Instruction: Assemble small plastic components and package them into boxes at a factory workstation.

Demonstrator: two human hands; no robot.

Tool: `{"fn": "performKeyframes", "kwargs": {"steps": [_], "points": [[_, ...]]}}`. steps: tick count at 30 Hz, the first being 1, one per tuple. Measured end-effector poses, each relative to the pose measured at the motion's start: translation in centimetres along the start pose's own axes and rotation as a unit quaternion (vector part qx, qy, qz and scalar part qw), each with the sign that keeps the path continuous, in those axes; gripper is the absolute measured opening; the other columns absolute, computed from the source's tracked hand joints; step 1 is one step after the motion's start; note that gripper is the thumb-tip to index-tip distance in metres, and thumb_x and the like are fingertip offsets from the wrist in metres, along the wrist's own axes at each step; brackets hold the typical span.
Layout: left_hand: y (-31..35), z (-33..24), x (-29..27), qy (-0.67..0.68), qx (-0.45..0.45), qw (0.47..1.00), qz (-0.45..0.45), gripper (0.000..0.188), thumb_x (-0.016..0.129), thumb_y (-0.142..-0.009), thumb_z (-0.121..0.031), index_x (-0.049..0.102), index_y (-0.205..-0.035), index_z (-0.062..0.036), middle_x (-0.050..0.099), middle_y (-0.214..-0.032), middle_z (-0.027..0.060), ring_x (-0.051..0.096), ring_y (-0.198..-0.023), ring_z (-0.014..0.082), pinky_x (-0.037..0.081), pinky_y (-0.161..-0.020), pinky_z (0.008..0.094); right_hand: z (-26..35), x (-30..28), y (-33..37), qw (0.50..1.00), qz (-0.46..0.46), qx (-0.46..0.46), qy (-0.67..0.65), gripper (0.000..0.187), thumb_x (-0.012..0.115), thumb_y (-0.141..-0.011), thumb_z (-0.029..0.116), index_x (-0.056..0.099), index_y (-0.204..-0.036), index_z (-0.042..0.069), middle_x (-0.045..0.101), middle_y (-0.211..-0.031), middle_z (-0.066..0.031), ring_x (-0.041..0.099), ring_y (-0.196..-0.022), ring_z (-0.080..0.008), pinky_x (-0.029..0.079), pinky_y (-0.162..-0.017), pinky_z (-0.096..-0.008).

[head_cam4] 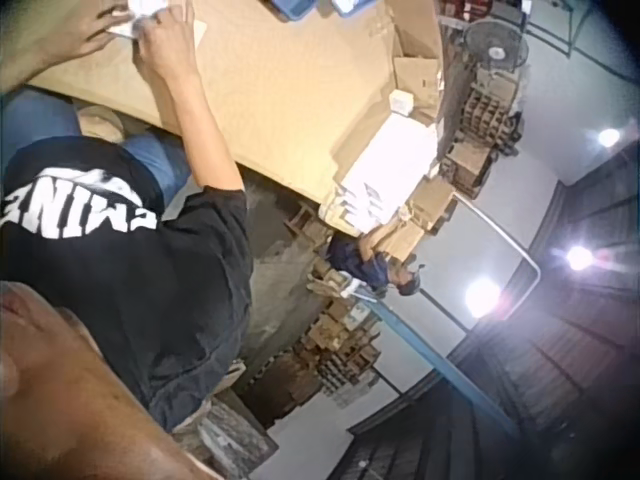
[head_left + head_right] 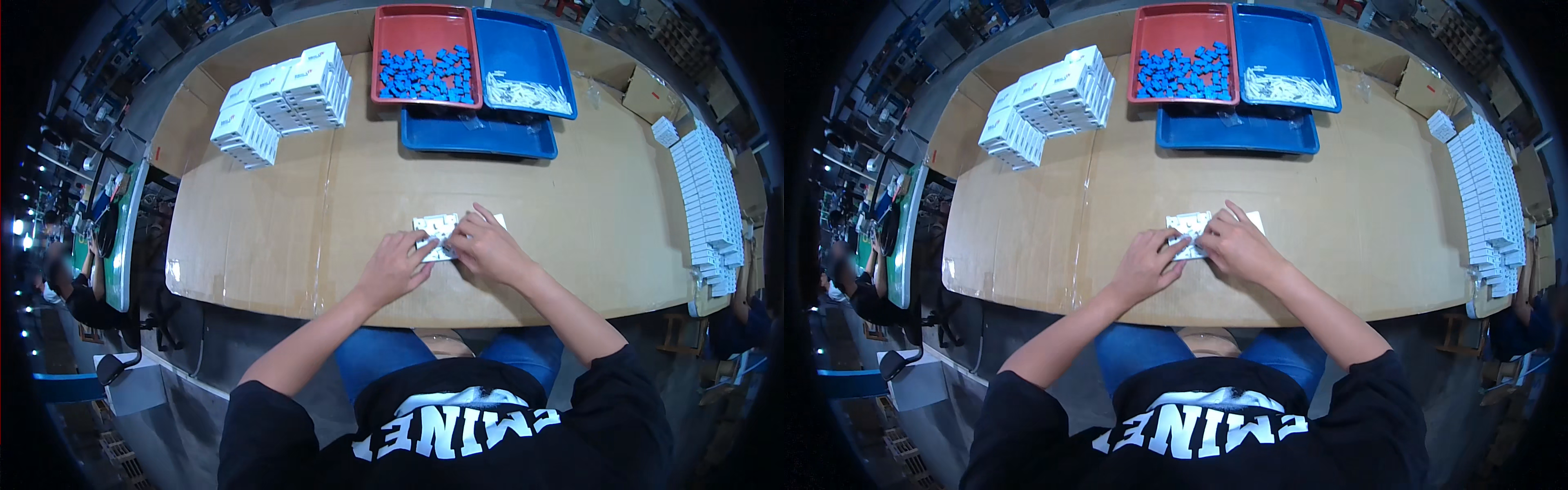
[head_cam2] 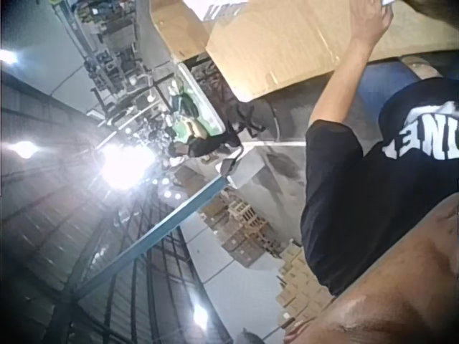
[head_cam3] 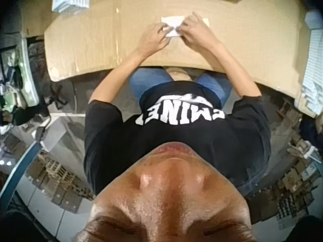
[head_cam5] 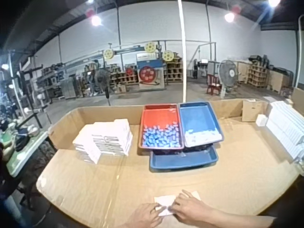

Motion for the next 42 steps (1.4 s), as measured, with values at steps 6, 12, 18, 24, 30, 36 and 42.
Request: {"fn": "performKeyframes", "kwargs": {"steps": [6, 12, 18, 24, 30, 36, 42], "points": [[0.1, 0.3, 0.1, 0.006, -0.006, 1.0, 0.011, 0.05, 0.077, -0.083, -0.019, 0.066, -0.13, -0.0082, 0.063, -0.123, 0.01, 0.061, -0.11, 0.0292, 0.048, -0.095, 0.0421, 0.0, -1.2, -1.5, 0.998, 0.056, -0.024, 0.031, 0.015, 0.074, -0.084, 0.018, 0.075, -0.096, 0.01, 0.068, -0.092, -0.0078, 0.065, -0.105, -0.0286, 0.042, -0.112, -0.0561], [0.0, 0.3, 0.0, -0.001, -0.01, 1.0, 0.03, 0.047, 0.077, -0.084, -0.02, 0.066, -0.129, -0.0081, 0.063, -0.123, 0.008, 0.06, -0.109, 0.0272, 0.048, -0.095, 0.0422, -1.4, -3.3, -5.0, 0.97, 0.232, 0.028, -0.069, 0.019, 0.069, -0.091, 0.022, 0.076, -0.102, 0.008, 0.074, -0.091, -0.0134, 0.07, -0.09, -0.0337, 0.054, -0.089, -0.048], [-0.2, 0.5, -0.4, 0.004, -0.017, 0.999, 0.046, 0.047, 0.076, -0.085, -0.021, 0.066, -0.13, -0.0093, 0.062, -0.125, 0.008, 0.06, -0.108, 0.027, 0.048, -0.095, 0.0423, -10.2, -7.7, -12.5, 0.984, 0.021, 0.097, -0.15, 0.022, 0.063, -0.094, 0.022, 0.076, -0.103, 0.005, 0.075, -0.097, -0.0187, 0.072, -0.089, -0.0387, 0.057, -0.081, -0.0442], [-0.1, 0.6, -0.4, -0.009, -0.021, 0.999, 0.048, 0.047, 0.074, -0.088, -0.025, 0.065, -0.131, -0.0084, 0.059, -0.128, 0.0126, 0.06, -0.111, 0.0275, 0.048, -0.096, 0.0403, -21.7, -10.6, -20.5, 0.964, -0.189, 0.155, 0.102, 0.022, 0.065, -0.092, 0.013, 0.073, -0.109, 0.001, 0.07, -0.114, -0.0194, 0.065, -0.11, -0.0387, 0.051, -0.097, -0.0474], [-0.5, 0.7, -0.9, 0.013, -0.066, 0.997, 0.03, 0.058, 0.075, -0.088, -0.03, 0.058, -0.137, -0.0061, 0.055, -0.136, 0.0158, 0.056, -0.125, 0.033, 0.045, -0.106, 0.0448, -26.8, -10.0, -25.4, 0.932, -0.211, 0.11, 0.272, 0.023, 0.066, -0.093, 0.014, 0.072, -0.11, 0.0, 0.059, -0.139, -0.0155, 0.047, -0.141, -0.0358, 0.035, -0.119, -0.0492], [-0.9, 1.2, -1.3, 0.057, -0.084, 0.994, 0.028, 0.071, 0.082, -0.081, -0.031, 0.053, -0.139, -0.0025, 0.052, -0.139, 0.021, 0.051, -0.132, 0.039, 0.043, -0.109, 0.0501, -28.1, -8.9, -26.7, 0.933, -0.215, 0.175, 0.231, 0.023, 0.071, -0.091, 0.015, 0.071, -0.11, 0.002, 0.057, -0.143, -0.0148, 0.038, -0.15, -0.0346, 0.028, -0.125, -0.0545], [-1.3, 1.1, -1.6, 0.056, -0.111, 0.992, 0.012, 0.073, 0.082, -0.08, -0.03, 0.051, -0.14, -0.0013, 0.05, -0.143, 0.0222, 0.046, -0.138, 0.0409, 0.039, -0.112, 0.0532, -25.9, -10.4, -25.7, 0.925, -0.338, 0.12, 0.126, 0.018, 0.075, -0.088, 0.015, 0.071, -0.104, 0.007, 0.061, -0.138, -0.0122, 0.051, -0.136, -0.0342, 0.037, -0.116, -0.0513]]}}
Point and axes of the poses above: each hand's wrist, its own y-axis away from the middle knuckle, its own x-axis out of the palm, z = x × y, the point moved 2 cm from there along -y, towards the middle knuckle
